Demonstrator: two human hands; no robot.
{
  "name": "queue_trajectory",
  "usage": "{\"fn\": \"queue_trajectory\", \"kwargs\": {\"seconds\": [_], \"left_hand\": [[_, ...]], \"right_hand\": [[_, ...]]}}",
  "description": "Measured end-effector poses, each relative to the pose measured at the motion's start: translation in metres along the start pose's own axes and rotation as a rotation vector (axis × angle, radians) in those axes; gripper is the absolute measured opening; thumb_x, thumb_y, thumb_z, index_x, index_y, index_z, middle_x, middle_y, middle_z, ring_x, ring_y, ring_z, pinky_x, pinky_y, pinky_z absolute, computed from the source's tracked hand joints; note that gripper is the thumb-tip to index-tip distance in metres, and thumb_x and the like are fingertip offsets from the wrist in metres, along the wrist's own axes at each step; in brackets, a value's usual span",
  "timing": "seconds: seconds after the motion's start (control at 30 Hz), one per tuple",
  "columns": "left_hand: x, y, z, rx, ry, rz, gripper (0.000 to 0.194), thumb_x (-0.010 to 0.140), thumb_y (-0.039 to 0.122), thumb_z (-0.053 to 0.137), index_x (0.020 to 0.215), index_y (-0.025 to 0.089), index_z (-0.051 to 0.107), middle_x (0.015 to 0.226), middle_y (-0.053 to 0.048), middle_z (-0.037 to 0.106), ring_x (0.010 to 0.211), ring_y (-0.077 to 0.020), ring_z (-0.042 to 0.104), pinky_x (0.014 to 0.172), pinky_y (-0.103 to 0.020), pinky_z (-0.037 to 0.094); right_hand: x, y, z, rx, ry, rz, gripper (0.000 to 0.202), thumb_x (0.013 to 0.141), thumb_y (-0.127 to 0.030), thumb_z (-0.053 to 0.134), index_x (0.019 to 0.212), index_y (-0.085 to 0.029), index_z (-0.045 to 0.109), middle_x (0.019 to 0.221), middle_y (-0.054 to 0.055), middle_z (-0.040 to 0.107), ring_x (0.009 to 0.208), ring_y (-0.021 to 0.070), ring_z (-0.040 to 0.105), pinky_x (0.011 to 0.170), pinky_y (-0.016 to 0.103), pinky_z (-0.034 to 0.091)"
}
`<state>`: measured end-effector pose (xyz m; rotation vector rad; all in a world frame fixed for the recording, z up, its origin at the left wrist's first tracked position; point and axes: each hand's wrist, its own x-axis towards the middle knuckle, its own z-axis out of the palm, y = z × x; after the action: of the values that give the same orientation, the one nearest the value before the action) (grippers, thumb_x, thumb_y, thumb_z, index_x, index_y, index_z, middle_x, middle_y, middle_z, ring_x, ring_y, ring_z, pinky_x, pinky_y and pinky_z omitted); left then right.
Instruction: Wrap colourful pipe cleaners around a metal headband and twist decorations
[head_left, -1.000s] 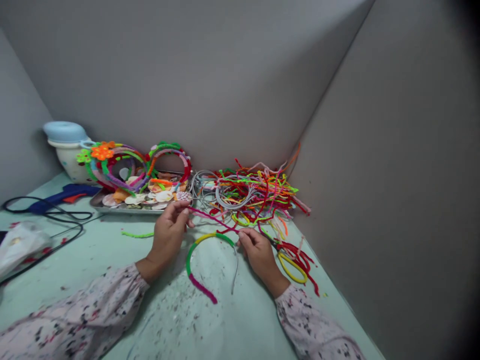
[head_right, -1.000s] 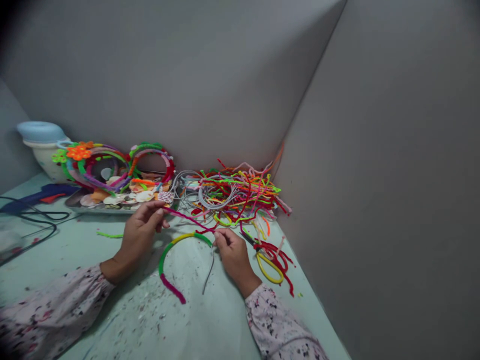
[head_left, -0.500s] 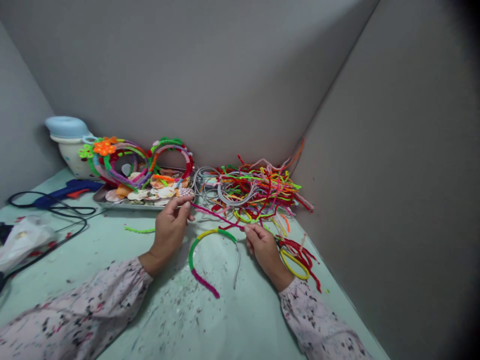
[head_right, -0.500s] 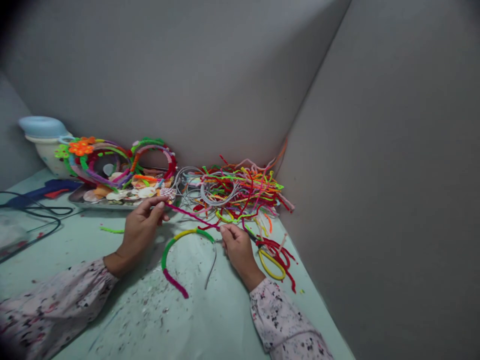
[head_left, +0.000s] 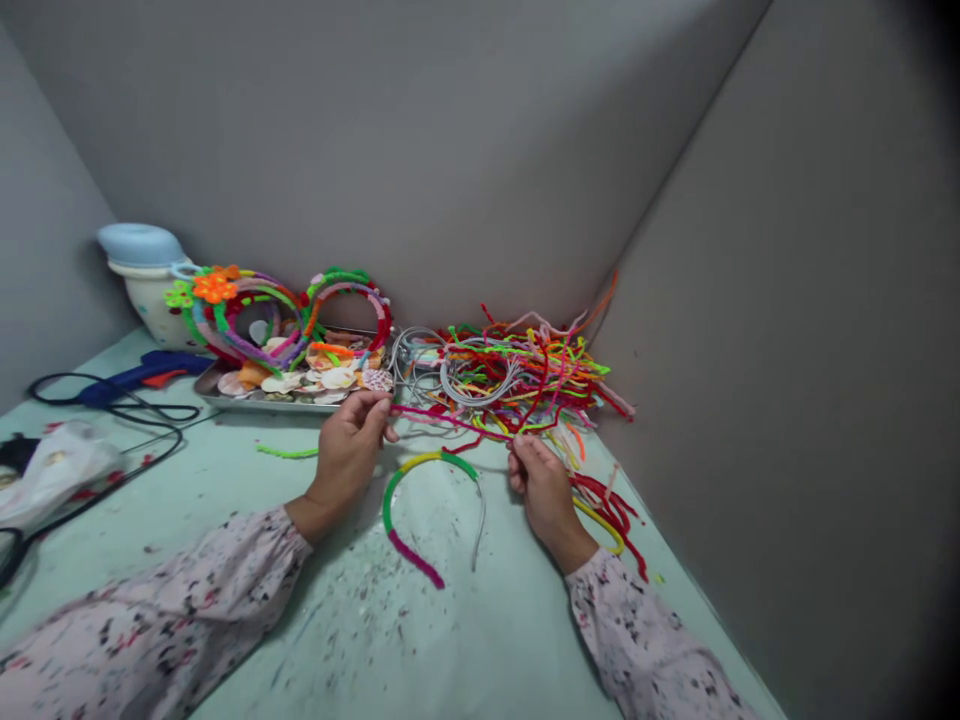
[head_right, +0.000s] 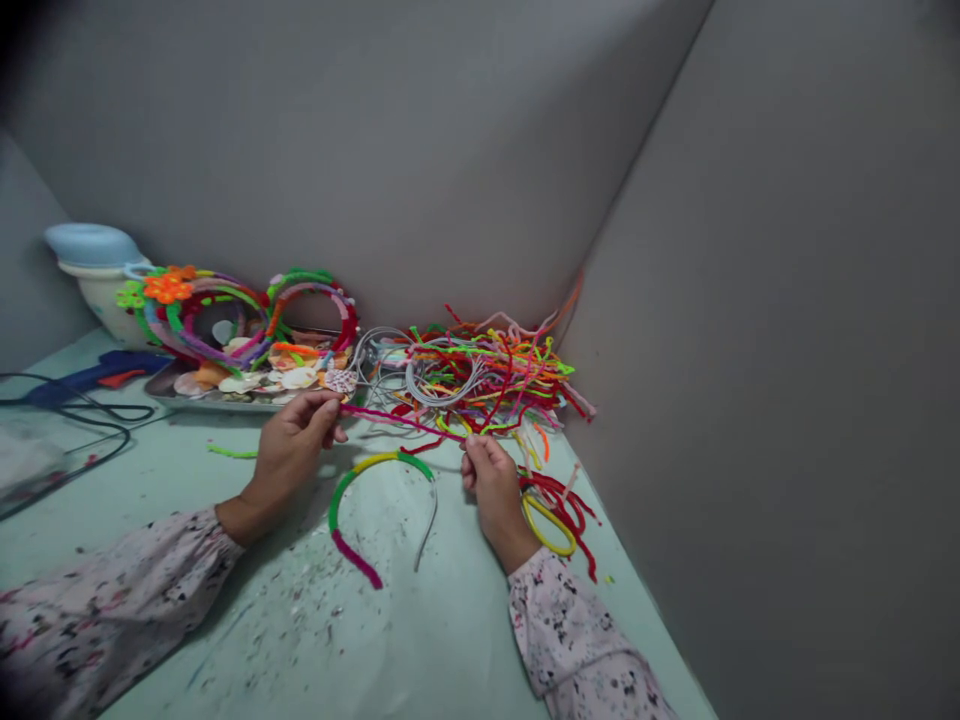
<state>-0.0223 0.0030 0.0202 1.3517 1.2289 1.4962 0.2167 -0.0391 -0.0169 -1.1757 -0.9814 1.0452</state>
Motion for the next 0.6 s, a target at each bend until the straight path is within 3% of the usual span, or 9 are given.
{"fn": "queue_trajectory", "kwargs": {"seconds": [0.6], "left_hand": [[-0.0038,-0.0029,0.0002,0.045,-0.102,-0.002,0.025,0.083,0.036,0.059,0.098,0.017,0.063,0.06,0.002,0.059,0.054,-0.012,0.054,0.054,-0.022,0.041]], "right_hand": [[0.0023,-0.0004,-0.0009,0.093,0.16,-0.132,0.032,0.083,-0.051,0.06,0.077,-0.021,0.052,0.068,-0.005,0.055,0.048,0.006,0.045,0.041,0.019,0.032]]}}
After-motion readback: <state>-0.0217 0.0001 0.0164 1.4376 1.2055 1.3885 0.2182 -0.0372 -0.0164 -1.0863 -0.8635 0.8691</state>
